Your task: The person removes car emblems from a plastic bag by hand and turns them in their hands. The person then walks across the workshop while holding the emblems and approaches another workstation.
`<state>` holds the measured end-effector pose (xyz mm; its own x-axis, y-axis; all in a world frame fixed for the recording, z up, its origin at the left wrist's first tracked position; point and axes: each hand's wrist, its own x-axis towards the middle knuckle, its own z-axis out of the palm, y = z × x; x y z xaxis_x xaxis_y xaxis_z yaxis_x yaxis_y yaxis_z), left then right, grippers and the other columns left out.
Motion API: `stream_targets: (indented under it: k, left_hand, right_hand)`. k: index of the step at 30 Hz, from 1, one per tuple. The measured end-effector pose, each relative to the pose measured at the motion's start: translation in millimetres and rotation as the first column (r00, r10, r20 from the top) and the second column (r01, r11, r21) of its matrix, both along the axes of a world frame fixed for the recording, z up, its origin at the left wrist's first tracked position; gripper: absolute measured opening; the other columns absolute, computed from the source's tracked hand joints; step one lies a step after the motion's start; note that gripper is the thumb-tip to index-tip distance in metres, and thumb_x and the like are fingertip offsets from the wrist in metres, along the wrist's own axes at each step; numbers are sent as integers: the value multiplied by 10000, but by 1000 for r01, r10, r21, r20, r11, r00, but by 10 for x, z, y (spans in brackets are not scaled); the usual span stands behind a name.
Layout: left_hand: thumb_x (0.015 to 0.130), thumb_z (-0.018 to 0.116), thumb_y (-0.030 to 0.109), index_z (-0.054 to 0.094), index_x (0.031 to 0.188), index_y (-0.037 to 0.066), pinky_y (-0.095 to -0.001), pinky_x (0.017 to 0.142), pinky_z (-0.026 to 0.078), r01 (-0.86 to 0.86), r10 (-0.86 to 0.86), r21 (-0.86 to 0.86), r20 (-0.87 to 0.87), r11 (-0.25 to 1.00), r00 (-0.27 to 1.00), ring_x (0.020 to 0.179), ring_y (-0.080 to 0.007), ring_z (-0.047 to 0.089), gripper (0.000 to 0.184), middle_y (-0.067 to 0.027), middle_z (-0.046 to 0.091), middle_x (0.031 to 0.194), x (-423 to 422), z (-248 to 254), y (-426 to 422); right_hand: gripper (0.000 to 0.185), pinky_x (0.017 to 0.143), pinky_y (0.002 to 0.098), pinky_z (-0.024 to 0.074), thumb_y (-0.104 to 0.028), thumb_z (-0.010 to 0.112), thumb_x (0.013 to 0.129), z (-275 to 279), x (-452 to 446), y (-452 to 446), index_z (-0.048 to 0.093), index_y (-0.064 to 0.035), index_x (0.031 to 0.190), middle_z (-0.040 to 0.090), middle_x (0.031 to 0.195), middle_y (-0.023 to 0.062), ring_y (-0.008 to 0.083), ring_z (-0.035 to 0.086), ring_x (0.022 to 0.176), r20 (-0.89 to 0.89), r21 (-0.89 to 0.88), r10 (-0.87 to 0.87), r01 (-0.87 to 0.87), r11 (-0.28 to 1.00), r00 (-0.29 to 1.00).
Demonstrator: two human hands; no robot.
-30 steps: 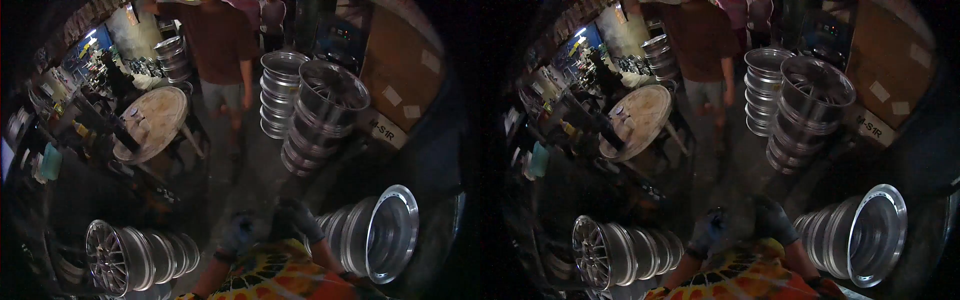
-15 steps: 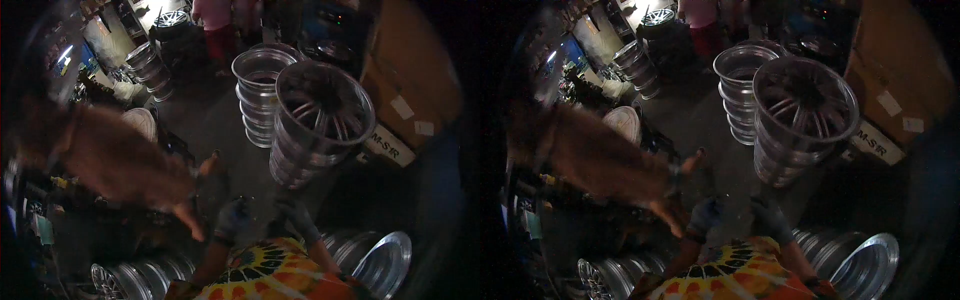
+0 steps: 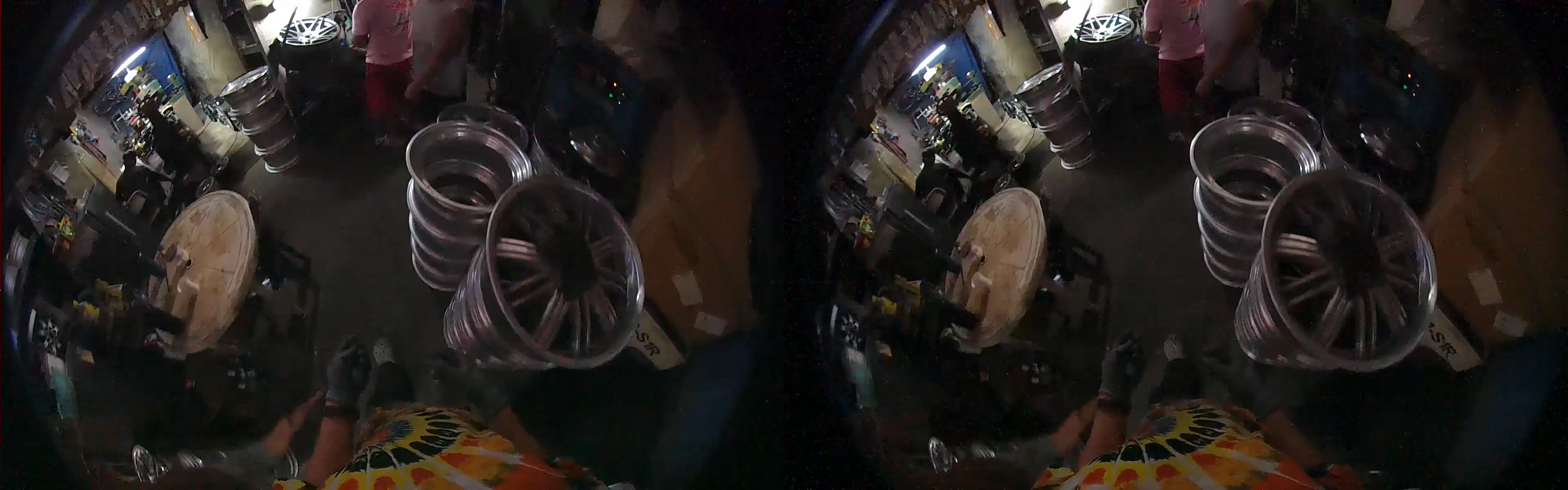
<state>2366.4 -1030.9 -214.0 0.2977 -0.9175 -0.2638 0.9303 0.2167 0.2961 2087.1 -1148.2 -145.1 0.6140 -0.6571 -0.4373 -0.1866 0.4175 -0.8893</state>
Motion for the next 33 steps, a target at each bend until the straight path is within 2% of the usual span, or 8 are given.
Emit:
stream_targets:
  k: [4, 7, 10, 12, 22, 24, 28, 33]
  left_hand:
    - [976, 567, 11, 604, 1293, 46, -267, 758, 573, -289, -251, 348, 912, 892, 324, 962, -172, 659, 321, -110, 678, 1193, 462, -346, -484]
    - [972, 582, 36, 592, 1330, 76, -324, 794, 548, 10, -33, 207, 109, 978, 994, 974, -212, 668, 360, -118, 685, 1224, 804, -26, -905]
    - [975, 590, 59, 605, 1303, 68, -303, 790, 545, -201, -150, 214, 944, 956, 293, 979, -193, 664, 329, -107, 684, 1206, 1204, 228, -1346]
    - [977, 575, 48, 608, 1290, 71, -300, 775, 548, 73, -118, 188, 240, 980, 964, 976, -192, 663, 316, -110, 683, 1207, 1518, 493, -1686]
    - [968, 593, 72, 628, 1234, 60, -299, 762, 551, 121, -155, 147, 246, 982, 957, 947, -176, 657, 268, -86, 680, 1110, 2075, 711, -2279]
    - [959, 593, 81, 632, 1220, 50, -300, 752, 543, 82, -132, 162, 326, 983, 936, 928, -171, 659, 266, -84, 681, 1107, 2009, 598, -2383]
    - [958, 583, 100, 629, 1245, 54, -288, 783, 535, 87, -272, 462, 350, 883, 896, 947, -144, 660, 294, -75, 680, 1105, 1827, 754, -2654]
    - [991, 547, 148, 614, 1317, 35, -405, 928, 518, 154, -360, 341, 925, 927, 118, 1089, -234, 648, 352, -121, 668, 1208, 1836, 651, -3164]
  right_hand:
    - [426, 983, 330, 522, -214, 743, 952, 525, 516, -417, 618, -29, 1315, 655, 1259, 83, 175, 615, 1152, 18, 171, -130, 125, 977, 991]
    - [422, 926, 299, 531, -213, 704, 961, 240, 902, -782, 617, -30, 1331, 642, 1207, 68, 135, 634, 1013, 122, -50, -93, 100, 994, 988]
    - [405, 941, 302, 525, -195, 708, 955, 182, 1345, -1160, 622, -33, 1317, 625, 1250, 69, 139, 623, 1084, 97, 66, -173, 167, 984, 980]
    - [354, 943, 287, 526, -155, 687, 969, 394, 1698, -1438, 628, -33, 1295, 621, 1265, 71, 137, 615, 1135, -16, 35, -206, 206, 978, 978]
    - [388, 953, 339, 540, -197, 710, 952, 269, 2320, -2130, 637, -2, 1279, 628, 1258, 97, 176, 624, 1109, 69, -241, 34, -16, 970, 997]
    - [391, 957, 352, 538, -191, 706, 937, 147, 2319, -2288, 640, -15, 1280, 615, 1274, 103, 188, 630, 1106, -270, -832, 115, -292, 472, 956]
    - [381, 939, 346, 540, -195, 694, 947, -8, 2384, -2589, 639, -19, 1280, 626, 1253, 99, 184, 635, 1077, -110, -660, 100, -148, 737, 989]
    - [366, 909, 337, 544, -203, 675, 964, 411, 2387, -3100, 637, -25, 1281, 646, 1218, 91, 178, 645, 1028, 143, -362, -94, 140, 922, 985]
